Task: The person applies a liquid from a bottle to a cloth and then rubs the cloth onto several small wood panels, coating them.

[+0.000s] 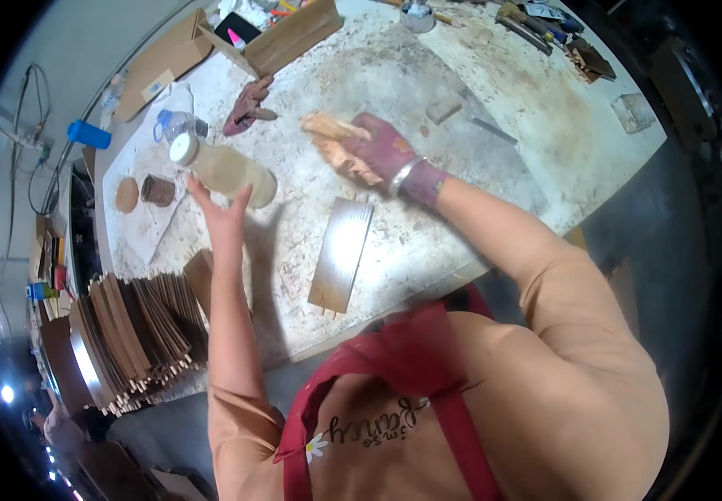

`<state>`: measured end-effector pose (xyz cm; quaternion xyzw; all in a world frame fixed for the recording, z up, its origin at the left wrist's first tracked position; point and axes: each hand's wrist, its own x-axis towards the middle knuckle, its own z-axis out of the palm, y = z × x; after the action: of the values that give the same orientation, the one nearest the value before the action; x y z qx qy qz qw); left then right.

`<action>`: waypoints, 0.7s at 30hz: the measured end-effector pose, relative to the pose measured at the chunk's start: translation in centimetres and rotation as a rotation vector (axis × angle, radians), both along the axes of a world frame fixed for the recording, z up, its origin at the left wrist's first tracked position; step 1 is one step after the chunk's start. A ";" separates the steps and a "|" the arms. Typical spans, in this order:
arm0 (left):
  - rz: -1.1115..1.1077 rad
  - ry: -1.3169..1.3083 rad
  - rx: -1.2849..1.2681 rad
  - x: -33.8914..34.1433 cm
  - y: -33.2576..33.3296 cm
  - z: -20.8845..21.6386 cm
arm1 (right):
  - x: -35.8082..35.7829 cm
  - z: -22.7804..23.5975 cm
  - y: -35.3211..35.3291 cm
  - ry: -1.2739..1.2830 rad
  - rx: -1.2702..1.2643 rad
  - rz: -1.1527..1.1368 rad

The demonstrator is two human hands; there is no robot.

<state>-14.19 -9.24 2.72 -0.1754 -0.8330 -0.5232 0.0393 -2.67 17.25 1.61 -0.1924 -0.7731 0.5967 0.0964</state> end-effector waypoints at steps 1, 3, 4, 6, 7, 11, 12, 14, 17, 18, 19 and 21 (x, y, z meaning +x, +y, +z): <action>-0.018 -0.025 0.040 -0.9 1.1 0.6 | -1.1 -0.2 -0.2 -0.023 -0.091 0.003; -0.044 0.027 0.048 -2.2 2.7 0.2 | -1.7 0.3 -0.4 0.020 -0.276 0.031; -0.040 0.105 -0.004 -2.4 2.8 -0.5 | -1.1 2.0 -1.1 0.027 -0.576 0.068; -0.181 0.199 -0.045 -0.9 5.0 -0.3 | -0.1 3.1 -1.1 0.076 -0.829 0.004; -0.239 0.337 -0.131 -0.8 5.5 -0.7 | 0.8 3.2 -0.3 0.117 -0.930 0.198; -0.337 0.610 -0.353 1.0 7.2 -0.8 | 3.9 6.9 -0.5 0.166 -0.801 0.244; -0.352 0.600 -0.380 1.1 7.4 -0.6 | 4.5 7.0 -0.1 0.173 -0.814 0.222; -0.407 0.578 -0.410 1.3 7.5 -0.3 | 5.4 6.7 0.3 0.169 -0.894 0.215; -0.418 0.699 -0.539 0.4 6.6 -0.1 | 5.6 5.3 0.4 0.175 -0.906 0.138; -0.422 0.741 -0.579 -0.1 6.1 0.1 | 5.3 4.2 0.6 0.179 -0.913 0.146; -0.427 0.755 -0.644 -0.7 6.0 0.4 | 5.0 2.9 0.8 0.172 -0.897 0.101; -0.431 0.853 -0.690 -1.7 5.7 0.8 | 4.8 2.0 1.1 0.160 -0.944 0.039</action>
<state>-15.85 -3.56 3.49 -0.5385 -0.8112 -0.1015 0.2044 2.17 18.31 3.58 -0.1541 -0.4112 0.8972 0.0465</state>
